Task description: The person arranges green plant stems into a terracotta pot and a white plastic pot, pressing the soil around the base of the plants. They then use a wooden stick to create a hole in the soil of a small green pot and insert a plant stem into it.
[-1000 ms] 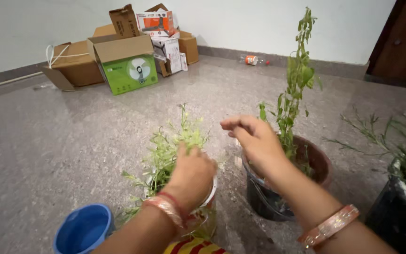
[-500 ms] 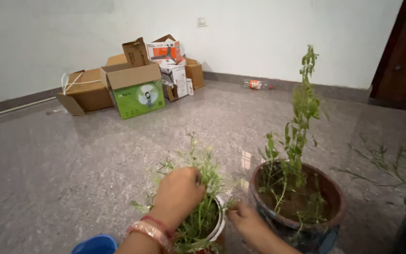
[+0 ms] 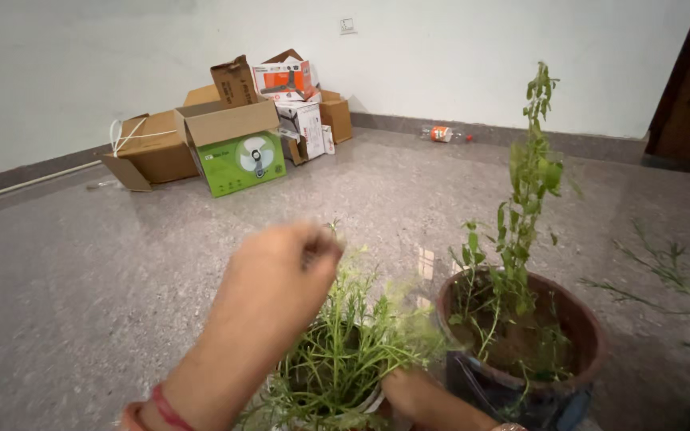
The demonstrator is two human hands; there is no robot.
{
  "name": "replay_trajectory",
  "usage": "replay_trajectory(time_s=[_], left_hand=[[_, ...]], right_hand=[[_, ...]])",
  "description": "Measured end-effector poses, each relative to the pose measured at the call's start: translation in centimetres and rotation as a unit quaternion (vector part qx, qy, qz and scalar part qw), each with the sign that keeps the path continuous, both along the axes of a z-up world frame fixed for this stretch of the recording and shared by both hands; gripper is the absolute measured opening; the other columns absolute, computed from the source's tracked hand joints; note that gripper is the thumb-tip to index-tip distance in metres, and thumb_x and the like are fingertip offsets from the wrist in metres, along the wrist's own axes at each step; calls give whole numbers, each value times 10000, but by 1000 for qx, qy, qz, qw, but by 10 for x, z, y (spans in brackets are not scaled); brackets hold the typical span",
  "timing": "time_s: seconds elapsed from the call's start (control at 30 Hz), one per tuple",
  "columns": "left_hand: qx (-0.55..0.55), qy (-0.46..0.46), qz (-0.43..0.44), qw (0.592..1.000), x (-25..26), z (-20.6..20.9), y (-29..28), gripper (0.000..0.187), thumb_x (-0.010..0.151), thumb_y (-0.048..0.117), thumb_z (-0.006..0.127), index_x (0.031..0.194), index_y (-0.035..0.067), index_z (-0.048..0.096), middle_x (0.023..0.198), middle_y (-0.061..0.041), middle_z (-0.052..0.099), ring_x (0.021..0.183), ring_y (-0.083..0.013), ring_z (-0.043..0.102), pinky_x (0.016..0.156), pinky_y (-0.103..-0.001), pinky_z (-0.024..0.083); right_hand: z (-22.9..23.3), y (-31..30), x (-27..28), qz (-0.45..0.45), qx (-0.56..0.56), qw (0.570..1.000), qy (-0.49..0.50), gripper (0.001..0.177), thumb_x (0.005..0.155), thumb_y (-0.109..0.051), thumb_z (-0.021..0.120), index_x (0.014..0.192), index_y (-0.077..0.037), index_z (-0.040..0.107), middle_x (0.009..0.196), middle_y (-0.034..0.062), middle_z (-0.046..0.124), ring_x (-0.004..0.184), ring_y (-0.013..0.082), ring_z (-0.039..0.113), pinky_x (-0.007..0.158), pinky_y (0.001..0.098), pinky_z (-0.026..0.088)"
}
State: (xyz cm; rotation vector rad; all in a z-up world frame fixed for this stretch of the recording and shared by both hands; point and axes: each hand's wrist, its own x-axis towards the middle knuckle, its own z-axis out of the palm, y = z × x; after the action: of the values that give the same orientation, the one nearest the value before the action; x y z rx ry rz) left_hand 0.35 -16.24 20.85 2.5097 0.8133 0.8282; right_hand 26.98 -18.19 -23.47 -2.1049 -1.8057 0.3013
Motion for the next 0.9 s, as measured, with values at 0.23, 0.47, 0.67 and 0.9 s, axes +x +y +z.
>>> replay_trajectory(time_s=[0.23,0.47,0.67,0.9], left_hand=[[81,319,74,941,-16,-81,72,155,873,146,634,917,52,749,996,-208,742,937,-369,725,844,-478,584],[-70,357,-129,922,-3,-129,82,271,785,139,672,1018,197,796,1011,-141,783,952,-309,753,864,-428,590],[49,405,-135,903,9,-145,69,242,882,229,669,1115,193,727,1031,-137,727,1021,-348,692,884,-463,556],[173,482,-121,851,18,-174,73,242,922,338,658,1025,141,754,1033,-121,733,1008,-318,713,848,-446,584]], right_hand=[[95,-10,-42,-179,-180,941,225,419,940,-248,408,1067,-44,751,1007,194,768,819,330,723,681,446,570],[165,-25,-78,-276,-195,901,271,443,975,-302,361,1272,-164,659,1201,141,738,927,326,743,710,520,640],[177,-37,-83,-123,-189,953,202,391,941,-189,447,1195,-63,718,1264,140,677,962,334,764,677,520,672],[156,-26,-68,-86,-248,961,81,339,961,-119,473,1128,25,731,1152,237,743,1009,353,737,872,453,582]])
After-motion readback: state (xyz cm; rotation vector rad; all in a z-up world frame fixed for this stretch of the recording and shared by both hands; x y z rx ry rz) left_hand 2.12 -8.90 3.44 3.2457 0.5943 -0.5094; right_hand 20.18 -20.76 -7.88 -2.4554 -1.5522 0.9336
